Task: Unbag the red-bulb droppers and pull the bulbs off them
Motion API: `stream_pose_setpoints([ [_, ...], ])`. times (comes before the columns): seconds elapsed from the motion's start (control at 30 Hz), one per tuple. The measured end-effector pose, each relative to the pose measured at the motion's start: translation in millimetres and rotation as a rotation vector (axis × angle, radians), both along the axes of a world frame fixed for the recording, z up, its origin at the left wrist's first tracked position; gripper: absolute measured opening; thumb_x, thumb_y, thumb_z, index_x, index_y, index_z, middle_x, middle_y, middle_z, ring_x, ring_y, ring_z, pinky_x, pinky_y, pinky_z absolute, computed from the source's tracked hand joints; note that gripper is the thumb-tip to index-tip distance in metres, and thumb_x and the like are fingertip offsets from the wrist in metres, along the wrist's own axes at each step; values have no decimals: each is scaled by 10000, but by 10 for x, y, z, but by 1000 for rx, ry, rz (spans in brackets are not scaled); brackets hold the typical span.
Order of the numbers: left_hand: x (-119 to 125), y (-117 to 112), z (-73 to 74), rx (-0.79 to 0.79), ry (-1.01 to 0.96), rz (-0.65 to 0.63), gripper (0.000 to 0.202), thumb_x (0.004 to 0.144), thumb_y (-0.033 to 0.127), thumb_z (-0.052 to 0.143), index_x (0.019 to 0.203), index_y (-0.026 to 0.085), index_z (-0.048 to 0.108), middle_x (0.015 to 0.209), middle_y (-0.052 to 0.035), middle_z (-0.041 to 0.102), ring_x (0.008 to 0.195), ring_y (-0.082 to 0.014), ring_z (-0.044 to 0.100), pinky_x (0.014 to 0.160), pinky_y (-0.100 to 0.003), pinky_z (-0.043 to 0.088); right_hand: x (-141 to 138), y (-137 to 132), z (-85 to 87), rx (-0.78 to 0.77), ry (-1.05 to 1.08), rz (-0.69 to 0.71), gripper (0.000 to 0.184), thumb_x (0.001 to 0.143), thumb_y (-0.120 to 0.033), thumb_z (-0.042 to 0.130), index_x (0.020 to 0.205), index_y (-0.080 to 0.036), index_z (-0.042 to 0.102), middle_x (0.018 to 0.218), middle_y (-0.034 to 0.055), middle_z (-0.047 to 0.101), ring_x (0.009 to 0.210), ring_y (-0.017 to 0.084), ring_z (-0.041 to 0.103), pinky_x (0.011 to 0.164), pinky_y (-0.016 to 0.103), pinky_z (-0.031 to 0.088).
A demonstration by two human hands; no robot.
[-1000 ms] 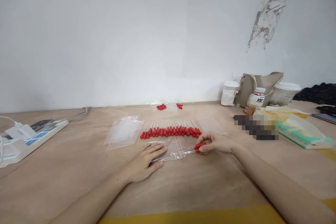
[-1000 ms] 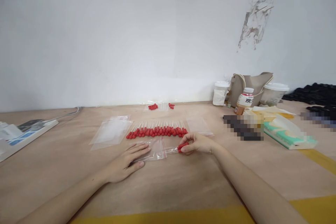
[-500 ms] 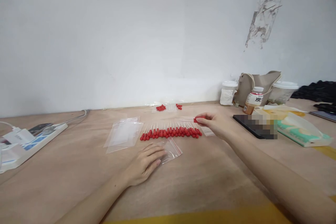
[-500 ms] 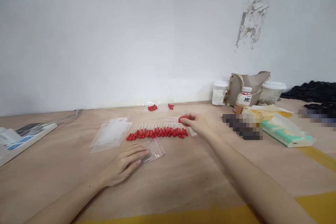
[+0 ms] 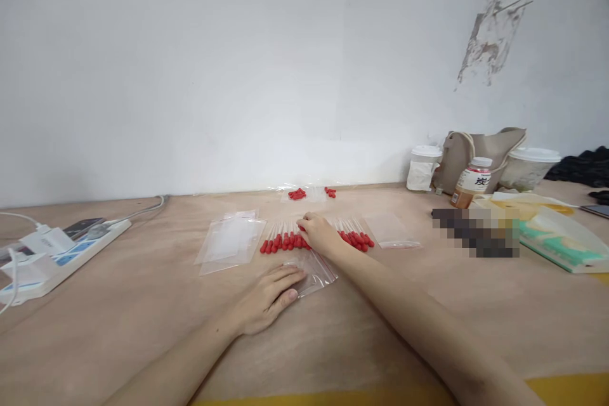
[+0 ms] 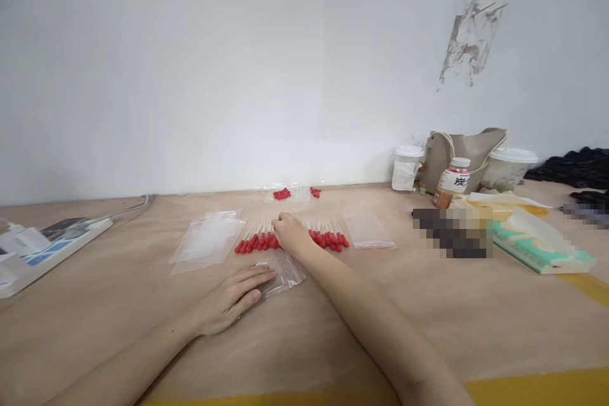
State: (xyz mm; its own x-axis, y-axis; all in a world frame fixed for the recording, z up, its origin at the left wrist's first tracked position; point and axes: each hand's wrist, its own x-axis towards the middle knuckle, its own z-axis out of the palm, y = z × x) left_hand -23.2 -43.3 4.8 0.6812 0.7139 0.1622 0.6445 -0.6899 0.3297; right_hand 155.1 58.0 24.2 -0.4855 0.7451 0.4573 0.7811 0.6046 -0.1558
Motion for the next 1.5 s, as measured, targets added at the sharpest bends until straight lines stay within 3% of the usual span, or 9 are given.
stream_pose_setpoints([
  [0.3, -6, -13, 2, 19, 3, 4, 423, 911, 375, 290, 1313, 252, 337, 1325, -25, 416, 1228, -183, 342, 1033, -379, 280, 174, -127, 30, 3, 55, 16, 336, 812, -410, 502, 1004, -149, 591, 901, 82, 606, 848, 163, 546, 734, 242, 378],
  [0.43, -14, 7, -17, 54, -39, 62, 391, 918, 344, 277, 1278, 249, 394, 1311, -21, 432, 1231, -176, 336, 1051, -388, 251, 399, -386, 8, 12, 166, -21, 308, 831, -424, 454, 783, -171, 622, 759, 43, 606, 739, 137, 536, 663, 232, 354],
  [0.67, 14, 58, -67, 83, -140, 125, 348, 902, 325, 325, 1191, 233, 497, 1261, -39, 482, 1172, -177, 417, 1009, -360, 327, 672, -814, -217, -233, 286, -155, 353, 712, -528, 542, 609, -194, 594, 625, -8, 594, 601, 114, 508, 576, 228, 298],
  [0.93, 11, 39, -12, 6, -10, 98, 422, 917, 363, 269, 1329, 282, 308, 1377, 3, 344, 1260, -174, 312, 1055, -382, 245, 591, -716, -323, -403, 393, -154, 249, 751, -374, 493, 613, -180, 567, 615, -15, 606, 566, 102, 502, 564, 221, 302],
  [1.07, -14, 59, -16, -22, 123, 23, 452, 915, 410, 252, 1356, 329, 199, 1423, 21, 219, 1308, -181, 198, 1079, -447, 108, 677, -759, -287, -437, 228, -202, 209, 701, -315, 542, 540, -183, 563, 576, -21, 613, 573, 113, 515, 619, 248, 292],
  [1.23, 1, 40, -6, 3, 82, 16, 476, 878, 450, 345, 1331, 311, 292, 1416, -10, 259, 1297, -204, 230, 1069, -432, 153, 712, -745, -61, -254, 146, -172, 175, 697, -315, 561, 579, -186, 571, 632, -20, 635, 620, 115, 530, 647, 254, 272],
  [1.33, 21, 56, -23, 34, -90, 150, 397, 875, 422, 355, 1217, 254, 467, 1287, -48, 452, 1169, -195, 420, 971, -350, 342, 593, -599, 94, -103, 155, -213, 188, 719, -354, 550, 646, -189, 598, 677, 0, 642, 686, 134, 538, 664, 260, 271],
  [1.4, 15, 95, -51, 97, -193, 364, 338, 856, 423, 378, 1048, 222, 571, 1087, -57, 570, 993, -196, 529, 840, -329, 424, 454, -466, 145, -77, 146, -258, 257, 753, -396, 507, 648, -192, 623, 691, 21, 648, 705, 147, 541, 691, 279, 274],
  [1.5, -32, 164, -94, 188, -208, 662, 306, 771, 480, 478, 832, 206, 600, 846, -46, 591, 831, -220, 546, 729, -352, 426, 208, -272, 129, -89, 131, -354, 405, 758, -525, 450, 633, -190, 641, 691, 56, 650, 728, 186, 552, 736, 331, 273],
])
